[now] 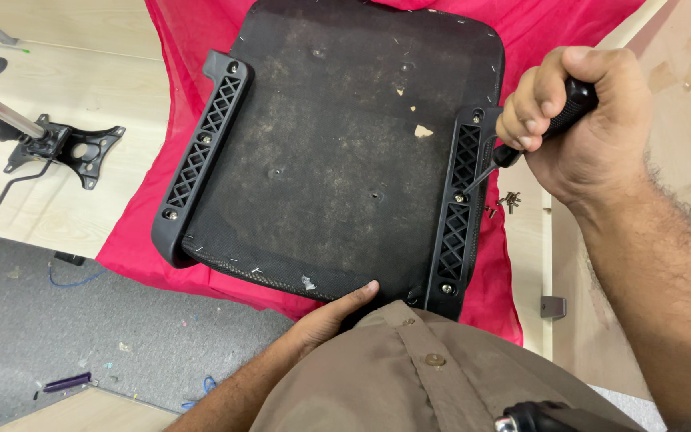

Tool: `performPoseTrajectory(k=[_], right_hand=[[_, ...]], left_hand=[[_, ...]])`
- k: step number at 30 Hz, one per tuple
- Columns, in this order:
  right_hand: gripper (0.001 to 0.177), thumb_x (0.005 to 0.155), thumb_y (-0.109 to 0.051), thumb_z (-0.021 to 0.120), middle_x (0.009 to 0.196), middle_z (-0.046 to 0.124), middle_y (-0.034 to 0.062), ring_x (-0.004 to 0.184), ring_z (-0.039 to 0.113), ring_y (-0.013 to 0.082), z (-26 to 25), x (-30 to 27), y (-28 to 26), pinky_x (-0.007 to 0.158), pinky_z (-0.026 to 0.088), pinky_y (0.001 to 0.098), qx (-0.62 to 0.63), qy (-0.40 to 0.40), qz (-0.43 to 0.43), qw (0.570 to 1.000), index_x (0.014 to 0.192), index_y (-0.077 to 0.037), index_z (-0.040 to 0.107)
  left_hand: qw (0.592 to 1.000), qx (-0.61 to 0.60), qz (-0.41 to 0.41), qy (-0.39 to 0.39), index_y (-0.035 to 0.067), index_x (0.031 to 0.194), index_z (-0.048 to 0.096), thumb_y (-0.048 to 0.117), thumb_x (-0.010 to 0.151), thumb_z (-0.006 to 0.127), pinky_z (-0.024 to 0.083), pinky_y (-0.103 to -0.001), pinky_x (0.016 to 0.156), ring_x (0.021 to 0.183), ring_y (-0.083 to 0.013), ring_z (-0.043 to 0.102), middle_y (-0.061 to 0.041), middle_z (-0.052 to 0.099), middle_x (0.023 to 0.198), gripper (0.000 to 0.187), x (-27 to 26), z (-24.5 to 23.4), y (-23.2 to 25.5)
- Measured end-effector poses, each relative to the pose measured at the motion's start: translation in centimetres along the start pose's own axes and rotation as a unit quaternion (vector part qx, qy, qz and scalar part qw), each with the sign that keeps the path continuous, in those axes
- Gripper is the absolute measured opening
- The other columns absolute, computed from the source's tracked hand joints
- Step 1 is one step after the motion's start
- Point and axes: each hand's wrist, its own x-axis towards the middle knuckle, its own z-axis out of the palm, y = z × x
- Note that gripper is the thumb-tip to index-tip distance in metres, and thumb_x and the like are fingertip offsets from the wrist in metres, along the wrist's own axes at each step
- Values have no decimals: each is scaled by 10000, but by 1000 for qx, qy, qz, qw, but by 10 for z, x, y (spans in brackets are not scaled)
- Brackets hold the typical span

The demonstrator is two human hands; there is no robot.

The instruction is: The person uses a screwdriver to fasten screws into the underside of an office chair seat, securing two side brackets and then attaching the central gas-lift base. The person tightens multiple screws on each bracket and the base plate.

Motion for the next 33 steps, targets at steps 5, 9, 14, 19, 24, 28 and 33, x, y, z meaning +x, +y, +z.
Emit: performPoseTrajectory(k=[5, 9, 14, 19, 24, 28, 33], right_hand=[[467, 1063, -332, 439, 597, 497, 78, 554, 443, 194, 2, 1, 4, 596, 347, 347, 6, -20, 0, 1000, 666, -91, 490], [443, 1087, -309, 446, 721, 581, 122, 678, 528, 211, 4, 7, -2, 692, 424, 358, 1, -117, 11, 993, 772, -34, 594], [246, 946, -165, 501, 944, 675, 152, 809, 625, 235, 5, 25, -27, 818, 529, 399, -95, -236, 82, 964, 917, -6, 687], [264, 845, -110, 487, 1031, 740, 209, 823, 621, 218, 19, 35, -34, 833, 531, 378, -162, -287, 99, 939, 903, 41, 696], [324, 963, -107, 407, 731, 695, 174, 636, 661, 240, 31, 30, -33, 677, 562, 363, -179, -221, 113, 952, 1036, 63, 672], [296, 1097, -130, 387, 572, 460, 47, 472, 408, 130, 37, 23, -10, 521, 415, 310, -87, -109, 14, 990, 1102, 14, 646], [257, 1153, -117, 373, 623, 480, 73, 488, 415, 145, 37, 6, 18, 507, 401, 323, -79, 70, -157, 982, 1091, 4, 590]], left_hand=[[1000, 0, 8, -7, -29, 1468, 480, 440, 780, 812, 520, -480, 1067, 1291, -336, 611, -259, 610, 1404, 897, -2, 2, 0], [1000, -8, -2, 5, -64, 1471, 462, 447, 786, 810, 529, -495, 1052, 1282, -355, 614, -292, 598, 1392, 923, -2, 4, -1], [999, 14, 5, 31, -57, 1480, 432, 461, 789, 799, 533, -487, 1040, 1271, -348, 610, -290, 591, 1390, 939, -3, 3, -1], [997, 44, 15, 63, -51, 1488, 402, 476, 792, 788, 536, -479, 1028, 1261, -341, 606, -288, 583, 1387, 955, -3, 1, -2], [996, 58, 21, 67, -45, 1496, 371, 490, 794, 778, 539, -471, 1016, 1250, -334, 601, -286, 575, 1385, 971, 1, 2, -2], [996, 61, 52, 36, -60, 1485, 416, 488, 759, 801, 560, -428, 984, 1217, -305, 636, -278, 613, 1356, 987, 3, 1, -4], [994, 88, 42, 58, -56, 1452, 463, 538, 740, 796, 565, -416, 944, 1170, -302, 645, -275, 634, 1294, 986, 4, -1, -5]])
